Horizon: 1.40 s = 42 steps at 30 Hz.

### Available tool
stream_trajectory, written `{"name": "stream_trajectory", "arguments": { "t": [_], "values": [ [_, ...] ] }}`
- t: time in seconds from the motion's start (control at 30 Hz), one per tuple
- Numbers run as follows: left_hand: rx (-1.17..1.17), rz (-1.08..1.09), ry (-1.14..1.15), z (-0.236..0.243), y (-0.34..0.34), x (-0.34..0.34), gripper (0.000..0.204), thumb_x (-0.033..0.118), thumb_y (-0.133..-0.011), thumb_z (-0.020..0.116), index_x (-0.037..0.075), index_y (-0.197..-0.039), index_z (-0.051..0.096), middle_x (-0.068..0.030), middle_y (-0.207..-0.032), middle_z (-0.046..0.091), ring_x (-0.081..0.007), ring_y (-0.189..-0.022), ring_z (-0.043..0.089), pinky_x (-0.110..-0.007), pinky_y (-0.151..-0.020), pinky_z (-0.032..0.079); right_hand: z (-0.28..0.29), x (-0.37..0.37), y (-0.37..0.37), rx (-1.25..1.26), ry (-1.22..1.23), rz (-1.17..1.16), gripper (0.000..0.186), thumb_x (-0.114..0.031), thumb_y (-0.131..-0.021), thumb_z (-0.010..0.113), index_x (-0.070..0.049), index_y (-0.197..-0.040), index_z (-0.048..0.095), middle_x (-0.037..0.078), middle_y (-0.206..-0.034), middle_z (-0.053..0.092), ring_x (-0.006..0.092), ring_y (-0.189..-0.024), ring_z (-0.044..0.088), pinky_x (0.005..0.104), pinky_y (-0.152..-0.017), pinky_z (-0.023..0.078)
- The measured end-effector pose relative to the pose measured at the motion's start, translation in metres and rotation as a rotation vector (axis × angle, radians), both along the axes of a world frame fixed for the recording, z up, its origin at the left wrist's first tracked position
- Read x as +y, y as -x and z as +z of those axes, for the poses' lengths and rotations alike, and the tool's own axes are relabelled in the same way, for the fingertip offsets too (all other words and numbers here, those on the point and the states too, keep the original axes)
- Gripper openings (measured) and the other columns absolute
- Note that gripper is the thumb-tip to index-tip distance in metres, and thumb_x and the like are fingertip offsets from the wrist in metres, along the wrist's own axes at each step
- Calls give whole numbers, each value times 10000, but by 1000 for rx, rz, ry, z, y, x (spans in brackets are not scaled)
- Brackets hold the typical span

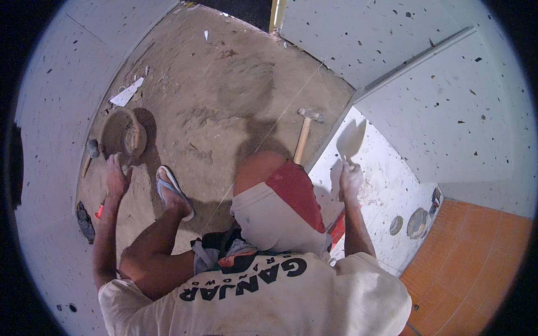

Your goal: The person scoops cement from a bucket using a trowel and spreads it onto the floor surface. They use the trowel to smooth the cement and level it against a guide line, working in a small area near a doorway.

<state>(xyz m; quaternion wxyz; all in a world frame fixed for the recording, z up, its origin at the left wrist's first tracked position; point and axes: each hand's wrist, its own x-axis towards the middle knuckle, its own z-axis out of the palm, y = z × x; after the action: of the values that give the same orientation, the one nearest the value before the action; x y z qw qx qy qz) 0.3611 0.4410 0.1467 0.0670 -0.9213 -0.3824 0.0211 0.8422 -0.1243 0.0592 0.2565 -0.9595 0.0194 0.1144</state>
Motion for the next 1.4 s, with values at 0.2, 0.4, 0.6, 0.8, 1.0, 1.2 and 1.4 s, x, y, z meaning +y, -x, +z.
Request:
{"name": "stream_trajectory", "arguments": {
  "t": [0.2,0.4,0.6,0.8,1.0,1.2,1.4],
  "values": [
    [-75,41,278,-53,19,-67,665,240,-784,704,18,-1320,381,-283,-1328,407,-453,-1202,415,-480,-1034,351,85,162,0,247,-426,432,437,-329,-852,602,-2,-1140,566,175,-947,647,281,-805,632,381,-756,493],
    [8,92,756,-72,0,-87,876,272,-725,742,62,-1434,272,-252,-1475,249,-444,-1327,296,-474,-1077,316,57,269,0,-82,-77,911,432,-327,-895,540,-34,-1204,468,255,-1004,630,396,-943,632,511,-807,491],
    [-99,73,769,-106,8,-98,931,264,-724,740,62,-1456,202,-254,-1495,192,-443,-1356,224,-476,-1099,269,6,302,-29,-74,205,951,414,-310,-922,474,22,-1168,441,289,-938,635,440,-928,624,537,-800,487],
    [-99,85,764,-104,15,-100,939,262,-725,739,62,-1458,188,-255,-1497,181,-445,-1359,210,-477,-1103,258,-14,326,-55,-85,262,889,326,-261,-912,424,-21,-1121,500,225,-999,638,410,-973,621,525,-852,483],
    [-116,41,789,-117,-4,-96,947,260,-725,738,63,-1460,175,-257,-1499,170,-446,-1362,195,-478,-1106,247,-17,325,-71,12,340,764,340,-279,-928,383,-28,-1108,527,204,-1161,577,396,-1060,586,497,-868,491],
    [-132,86,766,-109,14,-101,955,258,-726,736,63,-1463,161,-258,-1501,159,-447,-1366,181,-479,-1109,235,19,337,-77,-117,290,996,326,-292,-931,400,-25,-1064,531,210,-1048,604,408,-989,611,501,-835,503],
    [-140,86,785,-115,9,-103,963,256,-727,735,64,-1465,148,-260,-1503,149,-449,-1369,167,-479,-1112,224,-23,320,-111,-83,335,853,382,-356,-923,433,-24,-1097,507,243,-1031,628,435,-982,610,526,-848,483]
  ]
}}
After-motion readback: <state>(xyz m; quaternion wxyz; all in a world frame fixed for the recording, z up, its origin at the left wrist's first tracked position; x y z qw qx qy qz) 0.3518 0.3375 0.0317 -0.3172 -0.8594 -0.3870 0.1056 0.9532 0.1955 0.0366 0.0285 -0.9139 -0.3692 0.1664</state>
